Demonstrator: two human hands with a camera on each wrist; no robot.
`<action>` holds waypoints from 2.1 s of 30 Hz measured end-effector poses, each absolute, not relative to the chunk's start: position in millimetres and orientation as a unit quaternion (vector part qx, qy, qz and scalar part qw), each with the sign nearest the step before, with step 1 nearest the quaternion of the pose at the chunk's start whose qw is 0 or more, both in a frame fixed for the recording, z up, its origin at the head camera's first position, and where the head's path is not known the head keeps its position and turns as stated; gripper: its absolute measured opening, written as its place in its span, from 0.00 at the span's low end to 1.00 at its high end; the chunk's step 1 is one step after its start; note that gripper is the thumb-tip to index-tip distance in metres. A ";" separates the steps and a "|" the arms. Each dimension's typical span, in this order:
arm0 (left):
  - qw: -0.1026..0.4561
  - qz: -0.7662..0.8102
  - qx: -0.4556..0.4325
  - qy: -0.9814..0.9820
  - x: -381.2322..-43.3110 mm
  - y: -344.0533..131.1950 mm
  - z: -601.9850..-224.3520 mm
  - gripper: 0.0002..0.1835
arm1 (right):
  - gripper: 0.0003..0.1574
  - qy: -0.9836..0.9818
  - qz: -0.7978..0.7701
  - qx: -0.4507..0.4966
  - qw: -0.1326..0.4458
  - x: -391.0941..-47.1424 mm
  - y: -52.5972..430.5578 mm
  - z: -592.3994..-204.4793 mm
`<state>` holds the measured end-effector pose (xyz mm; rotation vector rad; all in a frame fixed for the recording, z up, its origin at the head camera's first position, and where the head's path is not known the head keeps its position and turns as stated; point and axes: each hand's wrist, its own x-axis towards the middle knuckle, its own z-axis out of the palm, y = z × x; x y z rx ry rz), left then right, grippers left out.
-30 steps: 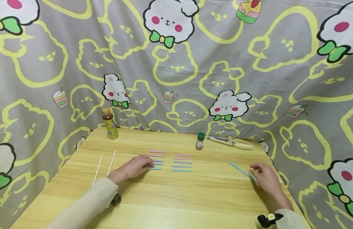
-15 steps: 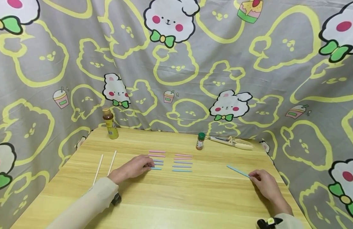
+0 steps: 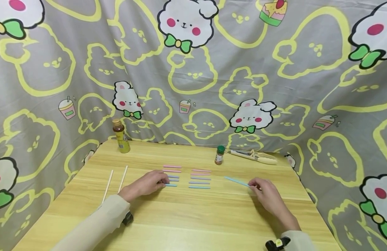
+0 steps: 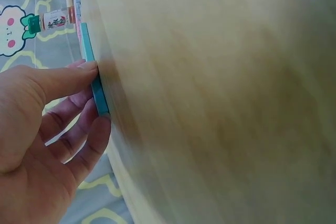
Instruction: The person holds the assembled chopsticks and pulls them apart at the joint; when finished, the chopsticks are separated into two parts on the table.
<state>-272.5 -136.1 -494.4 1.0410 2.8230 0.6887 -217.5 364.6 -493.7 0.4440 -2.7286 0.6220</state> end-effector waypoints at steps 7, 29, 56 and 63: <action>0.019 0.230 0.331 0.915 -275.7 -134.8 -491.6 0.04 | 0.10 -0.922 0.224 0.244 0.201 -224.1 311.3 -481.8; 0.026 0.284 0.373 0.883 -254.4 -83.5 -472.8 0.20 | 0.10 -0.877 0.264 0.348 0.202 -234.2 196.1 -485.8; 0.023 0.280 0.382 0.881 -248.4 -91.2 -481.4 0.12 | 0.05 -0.887 0.309 0.320 0.124 -231.5 175.2 -493.5; -0.017 0.232 0.391 0.890 -256.8 -114.4 -485.1 0.09 | 0.03 -0.887 0.323 0.291 0.155 -236.3 200.5 -500.6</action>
